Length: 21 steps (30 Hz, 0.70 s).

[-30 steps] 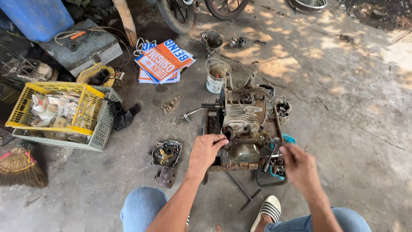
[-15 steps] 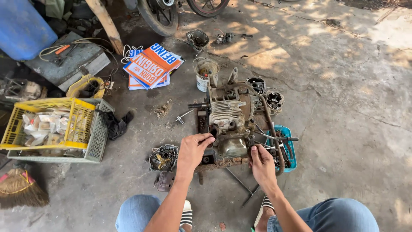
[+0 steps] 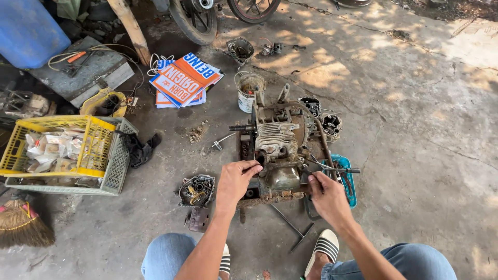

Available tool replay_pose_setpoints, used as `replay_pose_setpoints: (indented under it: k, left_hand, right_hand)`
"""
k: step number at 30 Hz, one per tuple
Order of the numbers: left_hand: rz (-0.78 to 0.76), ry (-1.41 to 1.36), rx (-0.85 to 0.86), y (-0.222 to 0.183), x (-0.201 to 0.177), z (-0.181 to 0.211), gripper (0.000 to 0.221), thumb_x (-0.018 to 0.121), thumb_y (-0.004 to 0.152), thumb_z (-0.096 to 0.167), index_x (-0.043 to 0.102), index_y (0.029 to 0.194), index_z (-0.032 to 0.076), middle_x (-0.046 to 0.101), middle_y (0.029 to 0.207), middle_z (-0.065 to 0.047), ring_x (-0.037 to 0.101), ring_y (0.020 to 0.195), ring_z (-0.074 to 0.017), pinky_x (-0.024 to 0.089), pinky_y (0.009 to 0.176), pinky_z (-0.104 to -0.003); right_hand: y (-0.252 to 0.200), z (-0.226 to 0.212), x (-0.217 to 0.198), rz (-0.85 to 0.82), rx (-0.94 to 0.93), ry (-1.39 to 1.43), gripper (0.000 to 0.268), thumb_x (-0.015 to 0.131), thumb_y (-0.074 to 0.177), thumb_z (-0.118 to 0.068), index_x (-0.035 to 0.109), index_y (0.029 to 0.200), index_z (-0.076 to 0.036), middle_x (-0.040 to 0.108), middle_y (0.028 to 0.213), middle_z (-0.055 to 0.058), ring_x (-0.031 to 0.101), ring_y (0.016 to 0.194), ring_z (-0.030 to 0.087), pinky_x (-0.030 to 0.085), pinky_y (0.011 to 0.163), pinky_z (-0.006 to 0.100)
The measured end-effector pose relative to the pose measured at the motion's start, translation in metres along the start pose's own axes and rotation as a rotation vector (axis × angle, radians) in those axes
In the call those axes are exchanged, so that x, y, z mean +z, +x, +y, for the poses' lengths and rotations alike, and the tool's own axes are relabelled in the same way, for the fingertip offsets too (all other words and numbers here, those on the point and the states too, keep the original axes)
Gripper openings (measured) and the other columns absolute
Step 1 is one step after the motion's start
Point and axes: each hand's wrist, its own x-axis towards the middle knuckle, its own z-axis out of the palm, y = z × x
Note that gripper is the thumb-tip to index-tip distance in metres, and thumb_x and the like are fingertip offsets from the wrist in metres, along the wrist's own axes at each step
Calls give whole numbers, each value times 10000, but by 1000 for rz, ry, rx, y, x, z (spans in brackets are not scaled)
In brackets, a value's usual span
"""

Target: Repairing a motorcycle engine by adjusting and inspecting internal components

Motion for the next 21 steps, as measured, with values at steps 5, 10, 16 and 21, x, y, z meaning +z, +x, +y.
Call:
replay_pose_setpoints:
  k: [5, 10, 16, 21]
  left_hand:
    - [-11, -18, -25, 4, 2, -6, 173, 760, 925, 227, 823, 1067, 150, 805, 1068, -70, 744, 1052, -284, 609, 836, -359]
    - [-38, 5, -48, 3, -1, -3, 179, 743, 932, 229, 819, 1085, 175, 799, 1081, -65, 744, 1054, -285, 607, 849, -377]
    - [-56, -14, -89, 1, -3, 0, 217, 721, 976, 249, 804, 1155, 158, 800, 1088, -80, 752, 1040, -288, 605, 832, -346]
    - [-50, -20, -55, 1, -3, 1, 195, 733, 960, 250, 814, 1114, 161, 798, 1083, -91, 745, 1047, -310, 592, 830, -360]
  right_hand:
    - [22, 5, -36, -105, -119, -457, 213, 532, 1025, -392, 709, 1035, -275, 743, 829, 106, 732, 874, 362, 577, 803, 502]
    - [41, -5, -47, -173, -364, -375, 165, 544, 1004, -254, 687, 1056, -191, 703, 852, 151, 703, 910, 417, 558, 758, 549]
    - [56, 24, -30, -187, -497, -150, 137, 555, 1026, -171, 673, 965, -139, 639, 752, 110, 686, 771, 340, 565, 713, 428]
    - [60, 20, -35, -231, -492, -141, 106, 594, 996, -162, 667, 956, -97, 627, 740, 155, 649, 722, 340, 548, 700, 458]
